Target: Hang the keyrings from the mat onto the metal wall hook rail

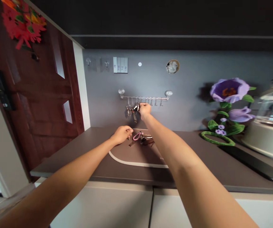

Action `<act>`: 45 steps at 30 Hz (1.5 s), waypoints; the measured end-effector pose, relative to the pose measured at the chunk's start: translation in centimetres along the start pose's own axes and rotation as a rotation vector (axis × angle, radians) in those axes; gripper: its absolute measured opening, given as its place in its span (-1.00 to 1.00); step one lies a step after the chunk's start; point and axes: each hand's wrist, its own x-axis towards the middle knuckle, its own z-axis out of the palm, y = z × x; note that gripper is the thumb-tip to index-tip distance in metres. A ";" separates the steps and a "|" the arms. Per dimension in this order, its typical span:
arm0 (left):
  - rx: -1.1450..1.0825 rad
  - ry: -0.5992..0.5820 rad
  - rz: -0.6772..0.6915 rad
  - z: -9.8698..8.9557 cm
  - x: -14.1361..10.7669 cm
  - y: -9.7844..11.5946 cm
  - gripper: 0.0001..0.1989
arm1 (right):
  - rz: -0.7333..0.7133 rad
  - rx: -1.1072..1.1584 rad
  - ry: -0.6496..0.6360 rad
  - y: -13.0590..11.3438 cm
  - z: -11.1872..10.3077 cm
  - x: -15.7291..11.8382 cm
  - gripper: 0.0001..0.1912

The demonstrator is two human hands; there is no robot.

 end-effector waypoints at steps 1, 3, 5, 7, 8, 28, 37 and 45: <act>0.003 0.001 0.001 0.0 0.0 0.0 -0.82 | 0.005 -0.004 0.001 0.1 -0.1 0.0 -0.93; 0.015 0.006 0.006 0.0 0.0 0.0 -0.82 | 0.012 -0.013 -0.003 0.2 -0.2 -0.1 -0.94; 0.024 0.009 0.006 -0.1 0.0 -0.1 -0.82 | 0.026 -0.010 -0.015 0.4 -0.4 -0.4 -0.93; 0.024 0.009 -0.002 -0.1 0.0 0.0 -0.82 | 0.047 0.016 -0.037 0.5 -0.6 -0.7 -0.91; 0.023 0.010 -0.007 -0.1 0.0 0.0 -0.82 | 0.057 0.031 -0.048 0.5 -0.7 -0.9 -0.90; 0.021 0.005 -0.044 -0.4 0.1 -0.4 -0.86 | 0.042 -0.108 -0.076 1.4 -1.2 -0.5 -0.90; -0.011 0.014 -0.056 -0.4 0.2 -0.9 -0.89 | 0.086 -0.165 -0.186 0.9 -2.4 -0.7 -0.91; -0.002 -0.003 -0.064 -0.4 0.1 -0.9 -0.87 | 0.111 -0.211 -0.261 0.4 -3.1 -0.8 -0.88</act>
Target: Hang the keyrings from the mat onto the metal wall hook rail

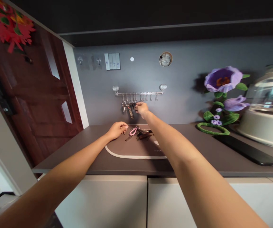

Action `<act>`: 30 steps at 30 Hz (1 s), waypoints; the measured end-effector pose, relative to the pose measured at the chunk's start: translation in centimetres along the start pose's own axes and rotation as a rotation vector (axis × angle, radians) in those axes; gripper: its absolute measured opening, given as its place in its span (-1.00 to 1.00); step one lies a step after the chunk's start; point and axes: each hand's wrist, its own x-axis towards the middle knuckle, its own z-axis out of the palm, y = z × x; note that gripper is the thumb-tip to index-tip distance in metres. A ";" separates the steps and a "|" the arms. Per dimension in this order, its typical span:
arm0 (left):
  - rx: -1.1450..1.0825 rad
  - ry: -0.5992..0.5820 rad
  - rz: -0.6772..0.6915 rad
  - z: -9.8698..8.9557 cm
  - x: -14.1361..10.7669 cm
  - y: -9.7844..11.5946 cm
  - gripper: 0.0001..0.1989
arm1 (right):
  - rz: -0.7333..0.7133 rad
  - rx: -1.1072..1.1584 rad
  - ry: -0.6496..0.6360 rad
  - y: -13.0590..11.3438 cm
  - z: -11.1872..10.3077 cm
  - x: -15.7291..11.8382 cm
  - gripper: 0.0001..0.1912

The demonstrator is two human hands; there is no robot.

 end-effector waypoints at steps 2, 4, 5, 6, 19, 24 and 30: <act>0.007 0.000 0.006 0.0 0.0 -0.1 -0.87 | 0.005 -0.012 -0.018 -0.1 -0.2 -0.2 -0.86; 0.018 0.000 0.013 0.0 0.1 -0.2 -0.86 | 0.005 -0.018 -0.039 -0.2 -0.3 -0.4 -0.83; 0.023 -0.002 0.015 0.0 0.1 -0.3 -0.86 | 0.004 -0.021 -0.049 -0.3 -0.4 -0.6 -0.82; 0.028 -0.006 0.018 0.0 0.0 -0.2 -0.85 | 0.004 -0.024 -0.059 -0.3 -0.5 -0.7 -0.81; 0.226 0.012 0.119 0.2 -0.6 1.2 -0.79 | 0.046 0.039 -0.108 0.1 -2.6 -2.9 -0.79; 0.300 -0.012 0.141 0.4 -0.3 1.5 -0.78 | 0.043 0.069 -0.129 0.8 -3.4 -5.1 -0.81; 0.338 -0.027 0.091 -0.1 0.3 2.9 -0.80 | 0.055 0.091 -0.127 1.7 -4.1 -7.8 -0.80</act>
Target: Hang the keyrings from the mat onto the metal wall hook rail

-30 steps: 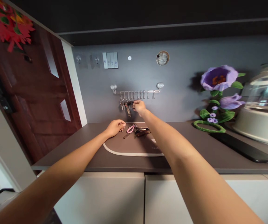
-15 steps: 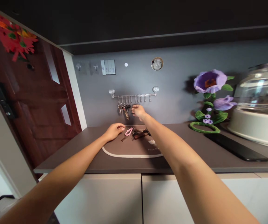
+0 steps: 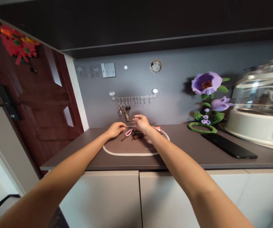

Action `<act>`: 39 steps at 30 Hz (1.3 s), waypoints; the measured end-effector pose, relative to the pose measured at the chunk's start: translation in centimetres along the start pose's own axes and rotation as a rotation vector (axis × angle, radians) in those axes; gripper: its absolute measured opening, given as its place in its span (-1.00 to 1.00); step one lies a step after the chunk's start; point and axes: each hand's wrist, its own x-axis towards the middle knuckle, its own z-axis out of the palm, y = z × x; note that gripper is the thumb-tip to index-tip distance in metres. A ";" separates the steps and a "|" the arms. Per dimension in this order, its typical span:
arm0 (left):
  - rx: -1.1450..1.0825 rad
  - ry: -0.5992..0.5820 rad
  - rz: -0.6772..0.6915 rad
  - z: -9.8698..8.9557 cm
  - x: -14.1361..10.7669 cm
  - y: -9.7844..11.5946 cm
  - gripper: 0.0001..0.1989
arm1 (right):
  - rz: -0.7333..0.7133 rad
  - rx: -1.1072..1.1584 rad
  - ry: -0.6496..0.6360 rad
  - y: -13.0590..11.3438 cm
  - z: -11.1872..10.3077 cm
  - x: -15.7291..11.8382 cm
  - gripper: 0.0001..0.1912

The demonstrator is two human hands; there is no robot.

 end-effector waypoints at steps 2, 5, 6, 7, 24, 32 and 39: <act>0.011 -0.014 0.000 -0.3 0.4 0.3 -0.81 | 0.011 0.005 0.003 0.4 -0.1 -0.5 -0.80; 0.021 -0.013 -0.029 -0.3 1.3 0.7 -0.83 | 0.010 0.012 -0.001 1.3 -0.2 -0.9 -0.78; 0.031 -0.005 -0.043 -0.1 1.5 0.7 -0.83 | -0.001 0.003 0.001 1.7 -0.2 -0.9 -0.77; 0.043 0.003 -0.053 0.2 1.8 0.8 -0.83 | -0.020 -0.020 0.007 2.1 -0.3 -0.8 -0.77; 0.081 -0.108 0.039 3.3 2.1 -2.9 -0.81 | -0.402 -0.778 0.003 4.4 -1.2 0.4 -0.72; 0.113 -0.076 -0.027 2.4 1.8 -2.5 -0.86 | -0.393 -0.781 -0.002 4.6 -1.3 0.7 -0.74; 0.121 -0.055 -0.023 1.4 1.6 -2.3 -0.86 | -0.388 -0.812 0.002 4.7 -1.3 0.8 -0.75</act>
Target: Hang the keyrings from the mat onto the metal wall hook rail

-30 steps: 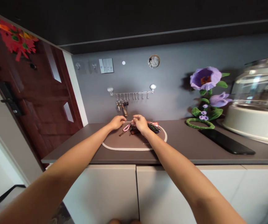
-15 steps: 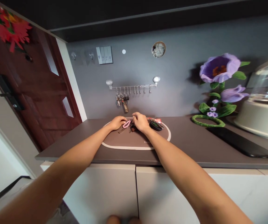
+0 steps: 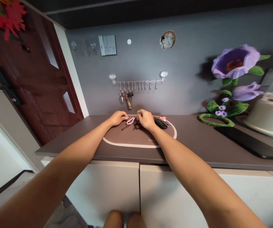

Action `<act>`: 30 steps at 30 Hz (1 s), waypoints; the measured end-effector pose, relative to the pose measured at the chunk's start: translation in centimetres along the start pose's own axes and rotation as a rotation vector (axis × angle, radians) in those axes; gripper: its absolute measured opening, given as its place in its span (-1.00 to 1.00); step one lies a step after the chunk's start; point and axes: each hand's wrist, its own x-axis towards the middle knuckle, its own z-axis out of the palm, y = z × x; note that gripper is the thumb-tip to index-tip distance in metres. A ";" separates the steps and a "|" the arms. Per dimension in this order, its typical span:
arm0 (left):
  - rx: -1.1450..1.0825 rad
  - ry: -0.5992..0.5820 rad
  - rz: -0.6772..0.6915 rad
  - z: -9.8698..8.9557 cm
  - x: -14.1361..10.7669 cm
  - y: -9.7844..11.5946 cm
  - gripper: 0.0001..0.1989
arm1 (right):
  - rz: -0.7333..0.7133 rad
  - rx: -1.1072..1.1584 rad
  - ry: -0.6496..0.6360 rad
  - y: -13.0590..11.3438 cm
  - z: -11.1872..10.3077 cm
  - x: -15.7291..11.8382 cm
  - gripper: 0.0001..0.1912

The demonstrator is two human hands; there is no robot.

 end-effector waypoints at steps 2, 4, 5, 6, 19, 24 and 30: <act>-0.006 0.014 -0.008 -0.4 -0.1 0.2 -0.86 | 0.001 -0.008 0.000 0.0 0.0 0.0 -0.76; -0.027 0.024 -0.007 -0.7 -0.1 0.3 -0.86 | 0.002 -0.015 -0.005 0.1 0.0 0.0 -0.75; -0.049 0.029 -0.004 -0.8 -0.1 0.3 -0.87 | 0.003 -0.017 -0.008 0.1 0.0 0.0 -0.75; -0.085 0.035 -0.004 -0.9 -0.1 0.4 -0.88 | 0.004 -0.017 -0.013 0.1 0.1 0.0 -0.74; -0.808 0.080 -0.244 -2.0 -0.2 2.1 -0.95 | -0.016 0.025 -0.038 -0.2 0.0 -0.3 -0.71; -0.932 0.058 -0.245 -2.3 -0.5 2.8 -0.95 | -0.049 0.047 0.005 -1.5 -0.6 -0.7 -0.72; -1.098 0.021 -0.203 -1.9 -0.6 3.3 -0.96 | -0.213 0.091 0.047 -2.4 -1.0 -1.1 -0.77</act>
